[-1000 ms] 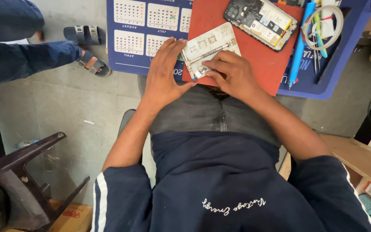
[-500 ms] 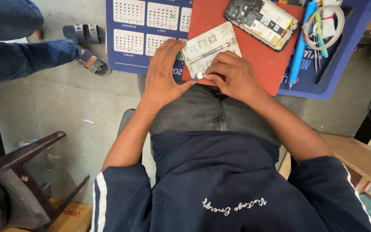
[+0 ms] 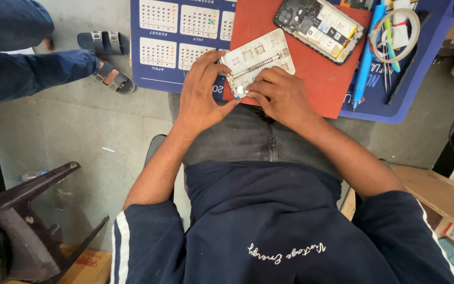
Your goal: The person works on a disassembled mobile phone, using tweezers to handle small components, applying flux from a blue container, and using a hot air gun to heat a section of the motherboard. They then use a screwdriver to adjust parts on the board.
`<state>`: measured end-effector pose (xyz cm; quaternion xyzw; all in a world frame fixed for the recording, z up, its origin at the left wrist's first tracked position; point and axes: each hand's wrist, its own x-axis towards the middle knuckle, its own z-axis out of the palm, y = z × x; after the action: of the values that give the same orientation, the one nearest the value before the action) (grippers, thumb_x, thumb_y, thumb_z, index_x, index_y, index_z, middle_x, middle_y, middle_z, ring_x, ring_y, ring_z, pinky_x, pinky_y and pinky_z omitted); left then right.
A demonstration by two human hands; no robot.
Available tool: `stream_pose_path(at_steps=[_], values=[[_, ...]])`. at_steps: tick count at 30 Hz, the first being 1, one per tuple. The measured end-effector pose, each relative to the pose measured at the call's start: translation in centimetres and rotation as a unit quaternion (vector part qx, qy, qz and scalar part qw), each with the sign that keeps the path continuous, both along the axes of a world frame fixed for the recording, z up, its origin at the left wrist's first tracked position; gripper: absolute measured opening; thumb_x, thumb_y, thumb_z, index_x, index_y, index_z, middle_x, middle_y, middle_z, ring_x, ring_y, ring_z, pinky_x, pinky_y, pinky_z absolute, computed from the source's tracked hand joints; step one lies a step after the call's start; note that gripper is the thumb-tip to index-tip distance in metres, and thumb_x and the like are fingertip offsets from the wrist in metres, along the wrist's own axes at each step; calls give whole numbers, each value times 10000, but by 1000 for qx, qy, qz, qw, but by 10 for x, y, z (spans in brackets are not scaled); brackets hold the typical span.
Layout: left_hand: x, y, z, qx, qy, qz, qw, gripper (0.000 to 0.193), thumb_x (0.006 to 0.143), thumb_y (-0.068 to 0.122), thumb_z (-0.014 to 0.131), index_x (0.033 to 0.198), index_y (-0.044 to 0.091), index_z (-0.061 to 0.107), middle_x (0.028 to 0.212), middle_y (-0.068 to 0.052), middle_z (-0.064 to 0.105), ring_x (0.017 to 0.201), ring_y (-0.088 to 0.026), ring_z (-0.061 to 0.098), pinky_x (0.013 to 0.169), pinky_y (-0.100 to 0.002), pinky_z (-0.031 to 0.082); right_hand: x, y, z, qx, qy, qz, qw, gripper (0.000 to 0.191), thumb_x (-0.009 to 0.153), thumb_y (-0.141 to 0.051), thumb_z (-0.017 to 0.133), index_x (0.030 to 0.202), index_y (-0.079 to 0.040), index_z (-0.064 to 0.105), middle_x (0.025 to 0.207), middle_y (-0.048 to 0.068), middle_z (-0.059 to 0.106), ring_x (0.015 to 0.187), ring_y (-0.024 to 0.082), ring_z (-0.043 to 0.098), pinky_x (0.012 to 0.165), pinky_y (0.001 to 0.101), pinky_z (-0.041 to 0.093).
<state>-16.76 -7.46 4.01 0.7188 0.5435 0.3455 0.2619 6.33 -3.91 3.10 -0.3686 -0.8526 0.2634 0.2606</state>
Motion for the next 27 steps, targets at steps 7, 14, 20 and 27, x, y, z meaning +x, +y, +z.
stream_pose_path(at_steps=[7, 14, 20, 27], values=[[0, -1, -2, -11, 2, -8, 1000, 389, 675, 105, 942, 912, 83, 634, 1482, -149, 526, 1431, -394, 465, 1173, -506, 421, 0, 0, 3, -19, -5, 12, 1000, 137, 843, -125, 838, 968, -102, 787, 925, 4, 679, 860, 200, 663, 661, 349, 531], [1, -1, -3, -19, -6, -7, 1000, 356, 680, 90, 939, 888, 77, 649, 1491, -158, 513, 1442, -395, 450, 1191, -506, 396, -2, 0, 5, -17, 0, 5, 1000, 132, 858, -138, 838, 979, -109, 795, 910, 3, 669, 833, 195, 651, 657, 347, 530], [1, -2, -5, -38, -25, 0, 999, 333, 664, 65, 937, 878, 78, 681, 1502, -161, 512, 1470, -403, 418, 1222, -501, 359, -6, -5, 2, -13, 0, -17, 1000, 117, 847, -117, 835, 959, -121, 800, 895, 3, 657, 824, 198, 643, 657, 346, 523], [2, -2, -5, -44, -32, 8, 999, 323, 671, 69, 941, 880, 71, 694, 1516, -159, 483, 1492, -400, 379, 1236, -504, 336, -9, -9, 1, 22, -9, -20, 1000, 132, 854, -125, 837, 969, -112, 773, 903, 17, 632, 835, 206, 632, 655, 348, 522]])
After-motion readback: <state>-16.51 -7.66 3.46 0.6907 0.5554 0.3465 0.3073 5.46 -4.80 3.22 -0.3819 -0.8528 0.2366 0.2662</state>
